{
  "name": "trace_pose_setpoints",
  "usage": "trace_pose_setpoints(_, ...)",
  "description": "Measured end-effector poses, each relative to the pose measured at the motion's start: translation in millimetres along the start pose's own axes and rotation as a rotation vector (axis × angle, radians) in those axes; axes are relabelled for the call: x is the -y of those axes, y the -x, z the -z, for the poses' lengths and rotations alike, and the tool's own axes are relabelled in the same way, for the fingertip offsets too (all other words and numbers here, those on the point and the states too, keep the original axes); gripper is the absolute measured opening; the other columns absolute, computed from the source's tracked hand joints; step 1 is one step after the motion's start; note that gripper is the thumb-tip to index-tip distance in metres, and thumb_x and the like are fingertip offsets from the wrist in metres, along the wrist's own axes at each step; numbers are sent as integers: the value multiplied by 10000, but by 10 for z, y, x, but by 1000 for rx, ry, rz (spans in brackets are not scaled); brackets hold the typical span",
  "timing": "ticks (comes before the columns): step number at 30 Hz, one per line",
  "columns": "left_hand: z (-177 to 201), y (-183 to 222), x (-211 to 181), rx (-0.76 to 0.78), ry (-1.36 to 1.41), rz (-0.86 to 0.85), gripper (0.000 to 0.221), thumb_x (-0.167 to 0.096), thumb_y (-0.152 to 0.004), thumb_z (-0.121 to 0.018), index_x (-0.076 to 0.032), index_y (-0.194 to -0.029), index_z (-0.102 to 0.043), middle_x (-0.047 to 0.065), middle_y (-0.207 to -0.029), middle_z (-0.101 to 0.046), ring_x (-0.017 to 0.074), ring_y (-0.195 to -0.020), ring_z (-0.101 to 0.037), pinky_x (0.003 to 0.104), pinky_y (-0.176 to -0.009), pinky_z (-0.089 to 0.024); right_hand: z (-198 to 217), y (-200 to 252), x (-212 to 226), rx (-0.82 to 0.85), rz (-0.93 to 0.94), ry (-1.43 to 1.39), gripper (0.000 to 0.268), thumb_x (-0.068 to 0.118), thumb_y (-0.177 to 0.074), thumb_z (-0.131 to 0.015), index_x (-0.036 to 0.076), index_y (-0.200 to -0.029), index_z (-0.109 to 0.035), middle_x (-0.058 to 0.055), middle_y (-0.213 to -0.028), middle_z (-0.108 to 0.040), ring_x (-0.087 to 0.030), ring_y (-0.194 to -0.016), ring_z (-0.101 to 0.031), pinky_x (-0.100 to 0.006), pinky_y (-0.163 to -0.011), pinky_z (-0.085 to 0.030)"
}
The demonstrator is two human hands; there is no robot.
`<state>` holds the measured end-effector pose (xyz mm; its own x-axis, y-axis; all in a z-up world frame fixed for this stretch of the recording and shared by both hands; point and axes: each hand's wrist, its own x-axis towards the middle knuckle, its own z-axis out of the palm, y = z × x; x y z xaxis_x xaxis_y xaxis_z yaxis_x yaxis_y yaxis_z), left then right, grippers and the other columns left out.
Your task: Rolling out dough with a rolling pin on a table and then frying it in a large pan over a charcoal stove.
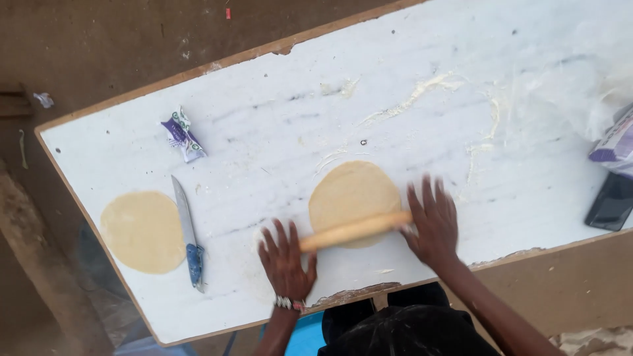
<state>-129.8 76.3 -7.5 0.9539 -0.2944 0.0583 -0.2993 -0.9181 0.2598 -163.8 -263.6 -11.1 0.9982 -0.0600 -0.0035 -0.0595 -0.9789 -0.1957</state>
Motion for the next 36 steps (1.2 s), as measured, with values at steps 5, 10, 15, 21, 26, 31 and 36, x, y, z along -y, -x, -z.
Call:
trace_pose_setpoints(5, 7, -342, -42, 0, 13, -85, 761, -635, -1033, -404, -123, -1581, -537, 184, -1675, -451, 492, -1533, -369, 608, -1189, -310, 42, 269, 112, 11, -233, -22, 901, 706, -994, -375, 151, -1703, -339, -216, -1764, -270, -512, -1566, -296, -620, -1184, -367)
trace_pose_setpoints(10, -133, -1985, -248, -67, 3, -132, 838, -686, -1065, -300, -99, -1644, -452, 216, -1726, -344, 528, -1571, -291, 639, -1227, -269, -110, -778, -284, -183, -438, 80, 940, 758, -1080, -236, 94, -1744, -270, -213, -1771, -172, -522, -1571, -176, -671, -1179, -372)
trace_pose_setpoints(15, 5, -2149, -267, -37, 141, -116, 803, -614, -1099, -399, -97, -1708, -320, 209, -1779, -199, 500, -1621, -194, 683, -1256, -231, 7, -789, -208, -232, -460, 33, 970, 774, -1090, -219, 62, -1749, -211, -210, -1782, -131, -502, -1597, -131, -659, -1223, -322)
trace_pose_setpoints(21, 39, -275, 159, 21, 2, -55, 755, -641, -1038, -357, -150, -1582, -540, 135, -1680, -468, 434, -1550, -385, 543, -1235, -291, 49, 653, 432, 31, -234, -1, 862, 678, -990, -439, 138, -1662, -436, -171, -1741, -381, -511, -1578, -322, -626, -1158, -367)
trace_pose_setpoints(26, -115, -985, 117, -122, -31, 123, 773, -627, -1064, -321, -98, -1592, -519, 220, -1687, -408, 522, -1525, -358, 607, -1163, -330, -98, -793, 95, -175, -47, 87, 893, 742, -1050, -234, 130, -1643, -502, -184, -1693, -453, -523, -1514, -396, -616, -1099, -409)
trace_pose_setpoints(31, -120, -1658, 75, -317, 138, 525, 690, -507, -1192, -318, -123, -1749, -185, 133, -1821, -42, 409, -1703, -7, 705, -1312, -158, 113, -2085, 165, -141, 27, -119, 955, 796, -1116, -288, 117, -1763, -110, -97, -1826, -106, -402, -1689, -122, -648, -1308, -310)
trace_pose_setpoints(36, 28, -695, -713, -253, -72, 606, 748, -565, -1140, -272, -80, -1709, -296, 152, -1787, -213, 462, -1664, -134, 682, -1294, -191, 316, -1322, -149, -96, 462, 3, 894, 732, -1070, -120, 142, -1700, -355, -148, -1758, -339, -459, -1615, -334, -603, -1227, -368)
